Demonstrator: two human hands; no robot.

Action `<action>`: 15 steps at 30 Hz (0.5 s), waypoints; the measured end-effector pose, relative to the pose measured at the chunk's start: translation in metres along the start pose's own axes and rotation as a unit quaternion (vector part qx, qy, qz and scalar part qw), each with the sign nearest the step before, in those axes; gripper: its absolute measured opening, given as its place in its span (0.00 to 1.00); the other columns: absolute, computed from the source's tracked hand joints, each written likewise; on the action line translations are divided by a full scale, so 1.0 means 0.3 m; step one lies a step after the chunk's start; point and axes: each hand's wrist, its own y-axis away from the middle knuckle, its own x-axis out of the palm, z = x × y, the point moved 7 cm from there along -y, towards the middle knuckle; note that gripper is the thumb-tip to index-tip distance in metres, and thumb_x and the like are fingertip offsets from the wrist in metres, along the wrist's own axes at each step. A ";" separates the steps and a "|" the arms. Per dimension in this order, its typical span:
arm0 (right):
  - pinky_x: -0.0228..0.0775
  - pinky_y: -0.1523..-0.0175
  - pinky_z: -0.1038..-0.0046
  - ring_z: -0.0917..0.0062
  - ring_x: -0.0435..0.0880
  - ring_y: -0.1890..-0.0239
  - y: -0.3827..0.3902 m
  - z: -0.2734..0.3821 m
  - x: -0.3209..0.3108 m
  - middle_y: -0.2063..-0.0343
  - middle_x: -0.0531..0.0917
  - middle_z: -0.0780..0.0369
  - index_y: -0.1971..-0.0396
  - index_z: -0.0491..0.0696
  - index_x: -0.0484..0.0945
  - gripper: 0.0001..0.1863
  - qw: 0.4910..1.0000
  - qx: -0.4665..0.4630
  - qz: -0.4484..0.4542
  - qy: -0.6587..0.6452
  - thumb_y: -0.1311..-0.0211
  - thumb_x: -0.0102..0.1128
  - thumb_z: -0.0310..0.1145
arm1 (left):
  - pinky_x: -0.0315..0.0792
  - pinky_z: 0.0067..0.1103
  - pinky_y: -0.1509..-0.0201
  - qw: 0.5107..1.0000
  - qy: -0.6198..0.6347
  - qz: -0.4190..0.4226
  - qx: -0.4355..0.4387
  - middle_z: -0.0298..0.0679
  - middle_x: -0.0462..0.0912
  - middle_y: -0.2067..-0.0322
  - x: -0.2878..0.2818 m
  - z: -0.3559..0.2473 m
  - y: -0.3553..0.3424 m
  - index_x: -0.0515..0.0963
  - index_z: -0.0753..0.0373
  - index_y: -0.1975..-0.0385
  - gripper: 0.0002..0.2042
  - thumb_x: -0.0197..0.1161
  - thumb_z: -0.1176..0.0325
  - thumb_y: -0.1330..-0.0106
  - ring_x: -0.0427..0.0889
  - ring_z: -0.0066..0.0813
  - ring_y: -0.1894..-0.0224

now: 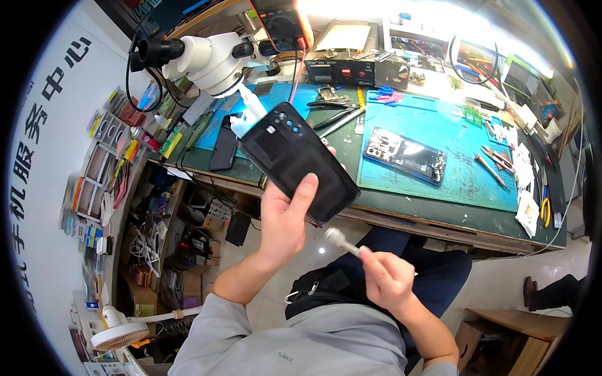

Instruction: The person disassembles a smartphone, cleans internal components with a brush and cloth, applies adhesive to the frame, and reassembles the device. They handle the phone body, battery, and circuit board while using various tools on a cluttered workbench.

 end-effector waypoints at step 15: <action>0.70 0.76 0.75 0.77 0.78 0.79 0.031 -0.016 0.009 0.76 0.78 0.66 0.42 0.51 0.85 0.32 0.988 0.025 0.131 0.080 0.52 0.66 0.19 | 0.80 0.42 0.35 0.997 0.046 -0.049 -0.032 0.48 0.74 0.33 -0.011 0.016 0.021 0.65 0.69 0.31 0.20 0.50 0.72 0.19 0.79 0.44 0.35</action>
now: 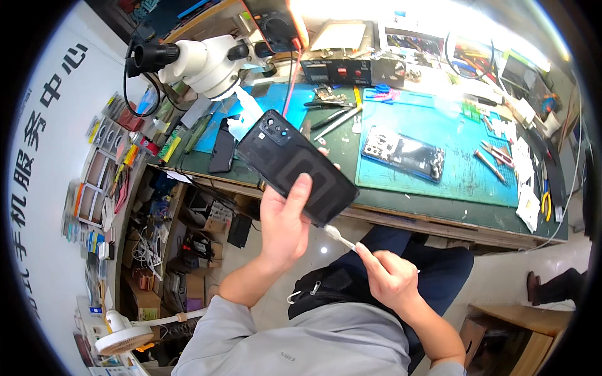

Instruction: The person disassembles a smartphone, cleans internal components with a brush and cloth, applies adhesive to the frame, and reassembles the device. They handle the phone body, battery, and circuit board while using various tools on a cluttered workbench.

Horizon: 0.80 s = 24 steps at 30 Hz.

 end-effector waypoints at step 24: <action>0.75 0.62 0.69 0.66 0.80 0.73 -0.203 -0.148 -0.213 0.70 0.81 0.56 0.43 0.43 0.82 0.21 0.981 0.147 -0.035 -0.125 0.37 0.68 0.26 | 0.77 0.24 0.41 0.817 -0.107 0.372 -0.428 0.42 0.86 0.48 -0.028 0.105 0.134 0.72 0.67 0.37 0.20 0.58 0.59 0.20 0.84 0.25 0.46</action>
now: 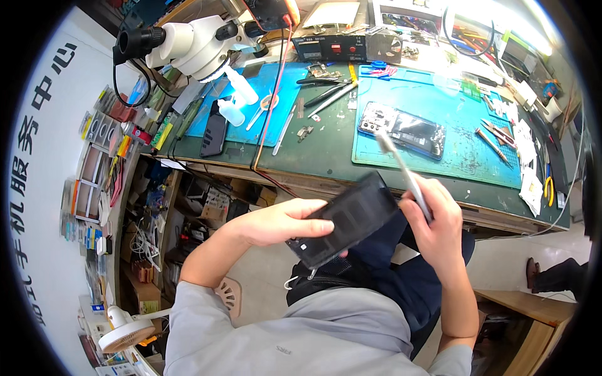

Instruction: The person disassembles a smartphone, cleans internal components with a brush and cloth, applies adhesive to the frame, and reassembles the device. They handle the phone body, battery, and circuit board while using various tools on a cluttered workbench.

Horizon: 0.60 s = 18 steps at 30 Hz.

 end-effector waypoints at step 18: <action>0.65 0.78 0.74 0.76 0.74 0.81 0.241 0.075 0.106 0.78 0.76 0.65 0.50 0.49 0.88 0.24 0.960 -0.215 0.097 0.150 0.50 0.66 0.20 | 0.81 0.28 0.43 0.975 0.067 -0.199 0.070 0.43 0.85 0.46 -0.044 -0.032 0.009 0.74 0.67 0.37 0.18 0.56 0.65 0.20 0.86 0.30 0.46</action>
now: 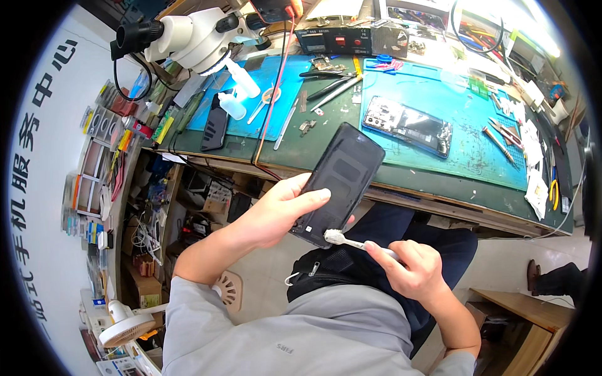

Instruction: The person disassembles a smartphone, cleans internal components with a brush and cloth, applies adhesive to the frame, and reassembles the device. They handle the phone body, battery, and circuit board while using various tools on a cluttered workbench.

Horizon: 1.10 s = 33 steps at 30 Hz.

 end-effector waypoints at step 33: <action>0.69 0.76 0.75 0.77 0.77 0.80 -0.104 0.106 0.204 0.76 0.77 0.66 0.46 0.50 0.88 0.30 0.996 0.043 -0.040 -0.067 0.56 0.68 0.18 | 0.78 0.40 0.34 0.971 0.107 -0.140 0.160 0.51 0.76 0.35 -0.201 0.047 0.200 0.64 0.66 0.30 0.21 0.48 0.65 0.17 0.80 0.45 0.36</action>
